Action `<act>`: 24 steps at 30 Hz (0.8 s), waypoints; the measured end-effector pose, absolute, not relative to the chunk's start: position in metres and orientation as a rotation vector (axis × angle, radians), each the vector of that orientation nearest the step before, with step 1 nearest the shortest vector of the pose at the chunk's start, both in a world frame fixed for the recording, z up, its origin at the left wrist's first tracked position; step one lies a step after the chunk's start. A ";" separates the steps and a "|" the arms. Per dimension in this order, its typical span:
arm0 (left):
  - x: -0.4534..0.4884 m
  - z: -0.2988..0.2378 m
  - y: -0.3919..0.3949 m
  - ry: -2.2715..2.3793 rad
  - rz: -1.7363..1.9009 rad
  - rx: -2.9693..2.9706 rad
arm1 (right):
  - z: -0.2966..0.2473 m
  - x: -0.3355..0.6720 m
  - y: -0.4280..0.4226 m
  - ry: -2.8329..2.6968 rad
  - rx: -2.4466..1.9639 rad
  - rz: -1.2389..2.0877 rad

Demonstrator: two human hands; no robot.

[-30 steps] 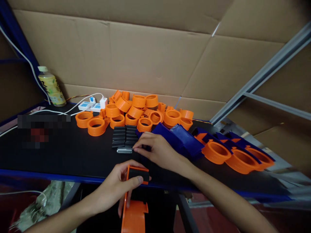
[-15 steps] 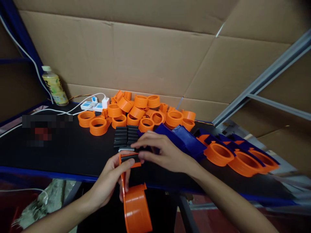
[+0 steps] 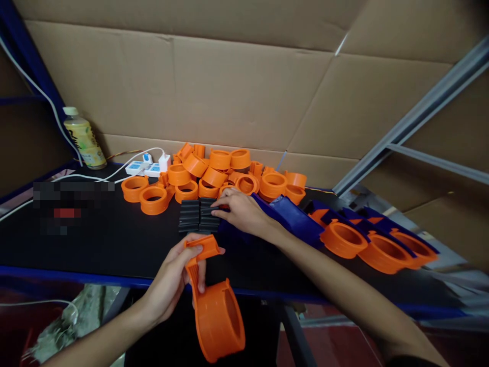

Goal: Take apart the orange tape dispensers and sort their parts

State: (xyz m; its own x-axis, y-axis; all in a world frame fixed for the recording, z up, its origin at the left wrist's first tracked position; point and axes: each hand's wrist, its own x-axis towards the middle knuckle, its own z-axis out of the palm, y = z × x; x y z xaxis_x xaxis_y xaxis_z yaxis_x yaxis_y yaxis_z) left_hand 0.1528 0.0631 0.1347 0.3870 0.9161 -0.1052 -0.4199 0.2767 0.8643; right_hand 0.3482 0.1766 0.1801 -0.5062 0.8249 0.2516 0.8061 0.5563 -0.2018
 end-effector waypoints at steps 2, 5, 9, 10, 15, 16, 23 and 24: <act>0.153 0.134 0.063 0.687 1.002 0.868 | 0.177 0.343 0.177 -2.492 -1.362 0.097; 0.153 0.135 0.063 0.694 1.030 0.852 | 0.186 0.341 0.168 -2.427 -1.428 0.083; 0.152 0.139 0.065 0.693 1.103 0.816 | 0.216 0.350 0.126 -2.423 -1.257 0.338; 0.152 0.140 0.065 0.686 1.130 0.806 | 0.224 0.352 0.111 -2.457 -1.193 0.439; 0.156 0.142 0.061 0.608 1.217 0.740 | 0.248 0.361 0.055 -2.525 -1.246 0.500; 0.157 0.143 0.060 0.563 1.219 0.726 | 0.251 0.365 0.055 -2.507 -1.256 0.472; 0.157 0.139 0.060 0.276 1.125 0.792 | 0.290 0.449 0.157 -2.005 -1.586 -0.039; 0.158 0.137 0.060 0.280 1.087 0.831 | 0.293 0.463 0.175 -1.935 -1.612 -0.125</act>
State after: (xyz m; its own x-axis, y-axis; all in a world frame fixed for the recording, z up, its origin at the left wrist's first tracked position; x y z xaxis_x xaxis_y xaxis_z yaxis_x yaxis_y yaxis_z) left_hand 0.1577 0.0603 0.1365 0.4663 0.8650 0.1851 -0.6678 0.2070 0.7150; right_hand 0.4628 0.1748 0.2934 -0.0729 0.8611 0.5033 0.9185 0.2546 -0.3025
